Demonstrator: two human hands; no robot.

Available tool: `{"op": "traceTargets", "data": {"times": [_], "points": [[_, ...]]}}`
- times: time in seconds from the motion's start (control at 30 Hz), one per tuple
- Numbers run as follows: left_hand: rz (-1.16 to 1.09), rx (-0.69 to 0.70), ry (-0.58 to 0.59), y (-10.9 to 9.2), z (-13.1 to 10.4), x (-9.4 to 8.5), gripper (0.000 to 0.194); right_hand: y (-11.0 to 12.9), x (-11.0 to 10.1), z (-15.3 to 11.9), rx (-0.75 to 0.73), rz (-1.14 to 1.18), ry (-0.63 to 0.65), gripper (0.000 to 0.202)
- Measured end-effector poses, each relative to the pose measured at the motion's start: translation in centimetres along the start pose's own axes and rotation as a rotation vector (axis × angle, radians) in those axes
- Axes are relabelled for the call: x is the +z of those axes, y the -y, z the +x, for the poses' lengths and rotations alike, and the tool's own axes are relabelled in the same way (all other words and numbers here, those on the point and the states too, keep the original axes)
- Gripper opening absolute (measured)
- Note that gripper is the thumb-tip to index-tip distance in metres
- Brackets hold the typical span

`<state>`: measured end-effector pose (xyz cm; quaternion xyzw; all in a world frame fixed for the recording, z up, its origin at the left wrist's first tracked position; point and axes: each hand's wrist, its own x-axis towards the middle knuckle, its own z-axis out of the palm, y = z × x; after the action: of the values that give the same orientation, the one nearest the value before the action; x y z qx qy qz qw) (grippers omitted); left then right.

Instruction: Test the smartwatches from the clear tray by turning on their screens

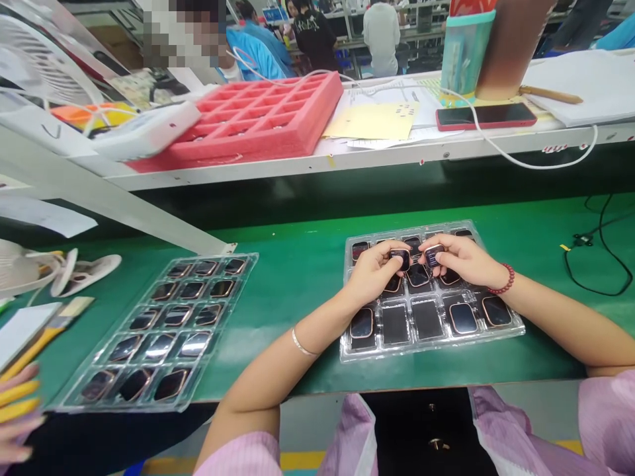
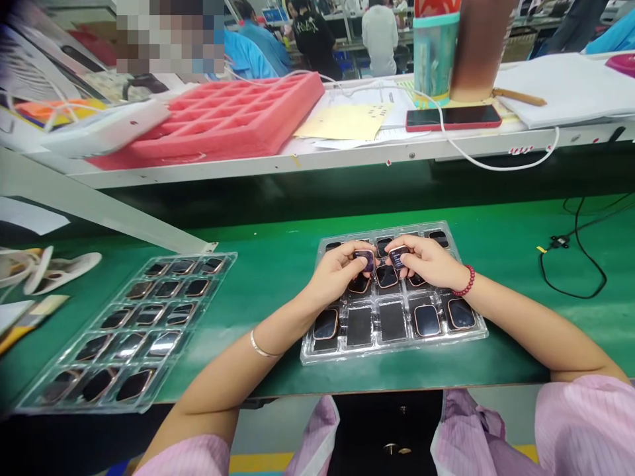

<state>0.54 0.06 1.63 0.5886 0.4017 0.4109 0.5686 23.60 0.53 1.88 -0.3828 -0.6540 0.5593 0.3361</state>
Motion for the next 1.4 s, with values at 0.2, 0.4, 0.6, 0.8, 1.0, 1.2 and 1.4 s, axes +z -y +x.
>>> {"op": "traceTargets", "data": {"times": [0.2,0.4,0.6,0.8,1.0,1.2,1.4], "points": [[-0.012,0.000,0.007,0.0,-0.1,0.0,0.022,0.0,-0.1,0.0,0.016,-0.007,-0.004,0.025],[-0.012,-0.003,0.003,0.1,0.0,0.1,0.023,-0.1,0.0,0.0,0.010,0.003,-0.015,0.026],[0.009,-0.025,-0.007,0.1,0.2,0.0,0.024,-0.4,-0.1,0.0,0.013,0.004,-0.008,0.025],[-0.045,-0.018,-0.010,0.2,0.3,0.0,0.036,-0.5,-0.3,0.1,-0.039,0.052,-0.010,0.044],[-0.044,-0.024,-0.005,0.4,0.1,-0.2,0.034,-0.8,-0.6,0.1,-0.051,0.064,0.034,0.044],[-0.069,-0.022,0.004,0.5,-0.3,-0.4,0.038,-1.0,-0.6,0.1,-0.076,0.060,0.071,0.043],[-0.069,-0.010,0.007,0.5,-0.3,-0.5,0.035,-1.0,-0.6,0.0,-0.079,0.027,0.092,0.042]]}}
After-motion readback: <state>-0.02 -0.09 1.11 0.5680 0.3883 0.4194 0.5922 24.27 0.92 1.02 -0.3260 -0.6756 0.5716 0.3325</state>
